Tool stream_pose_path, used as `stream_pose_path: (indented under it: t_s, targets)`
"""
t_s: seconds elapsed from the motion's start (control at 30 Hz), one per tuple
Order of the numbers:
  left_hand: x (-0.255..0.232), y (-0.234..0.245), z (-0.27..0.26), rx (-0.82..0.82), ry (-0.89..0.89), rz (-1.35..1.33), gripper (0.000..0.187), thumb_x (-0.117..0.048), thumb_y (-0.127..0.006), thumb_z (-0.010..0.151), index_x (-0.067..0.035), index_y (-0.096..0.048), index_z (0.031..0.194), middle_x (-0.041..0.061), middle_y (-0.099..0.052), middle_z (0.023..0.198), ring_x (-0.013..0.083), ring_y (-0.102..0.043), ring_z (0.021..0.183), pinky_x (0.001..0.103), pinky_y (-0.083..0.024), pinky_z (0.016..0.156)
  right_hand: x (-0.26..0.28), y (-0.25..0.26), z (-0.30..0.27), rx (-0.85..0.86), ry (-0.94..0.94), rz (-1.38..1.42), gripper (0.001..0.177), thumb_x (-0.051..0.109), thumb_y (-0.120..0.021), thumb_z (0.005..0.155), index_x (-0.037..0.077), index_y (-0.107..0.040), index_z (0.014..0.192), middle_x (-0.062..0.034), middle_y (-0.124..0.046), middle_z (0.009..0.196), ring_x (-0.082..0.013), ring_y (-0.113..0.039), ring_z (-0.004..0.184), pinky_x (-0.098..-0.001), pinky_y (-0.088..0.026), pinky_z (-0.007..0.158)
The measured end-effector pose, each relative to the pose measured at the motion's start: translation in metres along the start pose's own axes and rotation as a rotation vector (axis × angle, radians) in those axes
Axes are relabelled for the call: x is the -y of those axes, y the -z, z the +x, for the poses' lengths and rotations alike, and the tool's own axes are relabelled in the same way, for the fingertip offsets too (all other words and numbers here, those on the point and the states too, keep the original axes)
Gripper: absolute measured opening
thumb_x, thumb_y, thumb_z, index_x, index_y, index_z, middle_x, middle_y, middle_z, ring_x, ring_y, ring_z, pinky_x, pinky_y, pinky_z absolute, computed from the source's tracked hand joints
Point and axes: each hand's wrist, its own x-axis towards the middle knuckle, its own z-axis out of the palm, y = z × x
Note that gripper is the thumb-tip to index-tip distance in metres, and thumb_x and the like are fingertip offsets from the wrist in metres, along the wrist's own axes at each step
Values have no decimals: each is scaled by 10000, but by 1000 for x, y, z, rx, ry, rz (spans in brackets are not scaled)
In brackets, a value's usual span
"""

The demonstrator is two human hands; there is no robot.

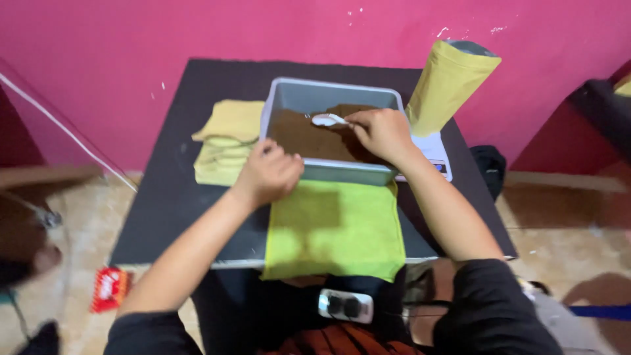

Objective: Filling yellow coffee bags with grounds using a spoon and weighing them on a digital scale

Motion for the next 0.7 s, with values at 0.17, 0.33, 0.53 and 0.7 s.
stream_pose_path:
  t_s: [0.17, 0.33, 0.53, 0.7]
  targets:
    - [73, 10, 24, -112, 328, -75, 416, -323, -407, 1049, -115, -721, 872, 38, -655, 793, 274, -617, 806, 487, -423, 850, -17, -14, 12, -82, -73, 231, 236, 182, -707, 895, 287, -794, 1088, -1, -794, 952, -309, -744, 930, -426, -589, 774]
    - [119, 26, -26, -185, 570, 187, 806, -497, -152, 1163, -65, -809, 984, 56, -780, 1020, 306, -605, 1009, 475, -326, 914, -22, -19, -4, -241, -33, 50, 187, 213, -664, 962, 240, -805, 1082, 48, -803, 1022, -221, -753, 847, -371, -508, 563]
    - [137, 55, -82, -14, 683, 446, 660, -422, -259, 1245, -56, -781, 1077, 79, -737, 1155, 302, -541, 1095, 464, -336, 930, -24, -23, -4, -200, -61, 122, 219, 204, -644, 939, 234, -811, 1078, 40, -802, 1055, -208, -760, 931, -382, -551, 650]
    - [136, 60, -112, 2, 860, 434, 403, -287, -429, 1199, -49, -733, 1086, 103, -724, 1063, 321, -560, 997, 440, -351, 806, -21, -20, -3, -201, -65, 132, 218, 215, -627, 952, 239, -814, 1062, 60, -801, 1057, -195, -760, 933, -379, -554, 651]
